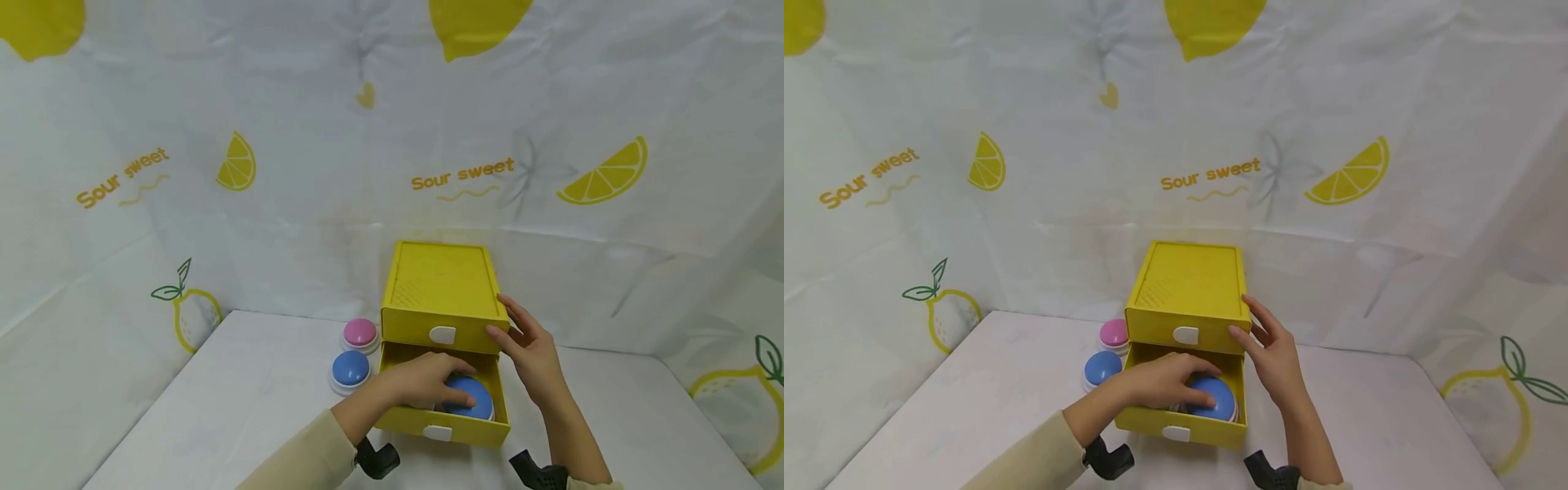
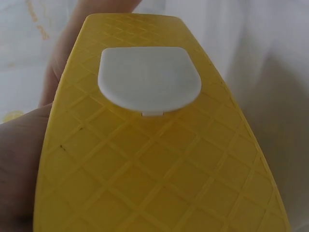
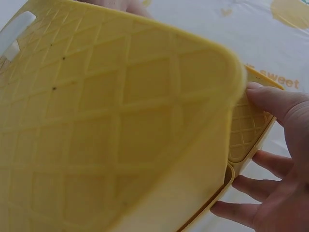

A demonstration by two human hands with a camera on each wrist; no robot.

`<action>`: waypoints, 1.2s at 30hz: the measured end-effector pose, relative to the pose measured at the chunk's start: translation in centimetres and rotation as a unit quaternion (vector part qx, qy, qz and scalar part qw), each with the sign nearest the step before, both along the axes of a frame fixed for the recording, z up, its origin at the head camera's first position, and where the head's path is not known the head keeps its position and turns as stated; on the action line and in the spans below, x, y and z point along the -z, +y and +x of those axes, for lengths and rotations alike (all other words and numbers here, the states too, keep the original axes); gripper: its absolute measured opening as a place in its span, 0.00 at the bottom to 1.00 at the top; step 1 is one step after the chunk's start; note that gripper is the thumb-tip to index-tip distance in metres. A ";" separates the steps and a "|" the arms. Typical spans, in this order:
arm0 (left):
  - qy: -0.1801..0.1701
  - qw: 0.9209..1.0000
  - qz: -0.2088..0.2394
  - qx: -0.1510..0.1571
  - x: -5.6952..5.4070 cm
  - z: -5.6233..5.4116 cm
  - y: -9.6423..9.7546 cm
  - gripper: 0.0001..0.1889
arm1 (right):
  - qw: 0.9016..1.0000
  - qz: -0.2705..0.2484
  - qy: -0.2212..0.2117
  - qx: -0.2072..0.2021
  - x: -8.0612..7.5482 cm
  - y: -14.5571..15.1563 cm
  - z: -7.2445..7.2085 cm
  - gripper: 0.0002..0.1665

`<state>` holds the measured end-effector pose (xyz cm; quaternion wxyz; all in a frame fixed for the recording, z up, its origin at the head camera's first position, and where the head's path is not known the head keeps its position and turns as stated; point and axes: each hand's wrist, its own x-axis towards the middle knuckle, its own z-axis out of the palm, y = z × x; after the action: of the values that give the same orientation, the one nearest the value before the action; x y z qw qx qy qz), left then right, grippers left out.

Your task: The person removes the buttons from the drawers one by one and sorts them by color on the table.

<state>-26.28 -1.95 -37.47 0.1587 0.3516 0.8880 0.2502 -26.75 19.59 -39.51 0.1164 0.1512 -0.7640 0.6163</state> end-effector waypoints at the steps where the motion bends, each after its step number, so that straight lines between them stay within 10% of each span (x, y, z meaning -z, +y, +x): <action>1: -0.001 1.000 -0.010 0.006 0.0 -0.1 0.1 0.28 | 1.000 -0.001 0.000 0.000 0.0 0.0 0.0 0.36; 36: 0.022 0.985 0.165 -0.034 0.6 1.3 -1.2 0.19 | 1.000 0.013 -0.003 0.007 -0.1 -0.1 0.2 0.36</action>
<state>-25.01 -3.17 -38.03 0.0704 0.3481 0.8493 0.3906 -26.56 19.49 -39.41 0.1162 0.1459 -0.7730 0.6063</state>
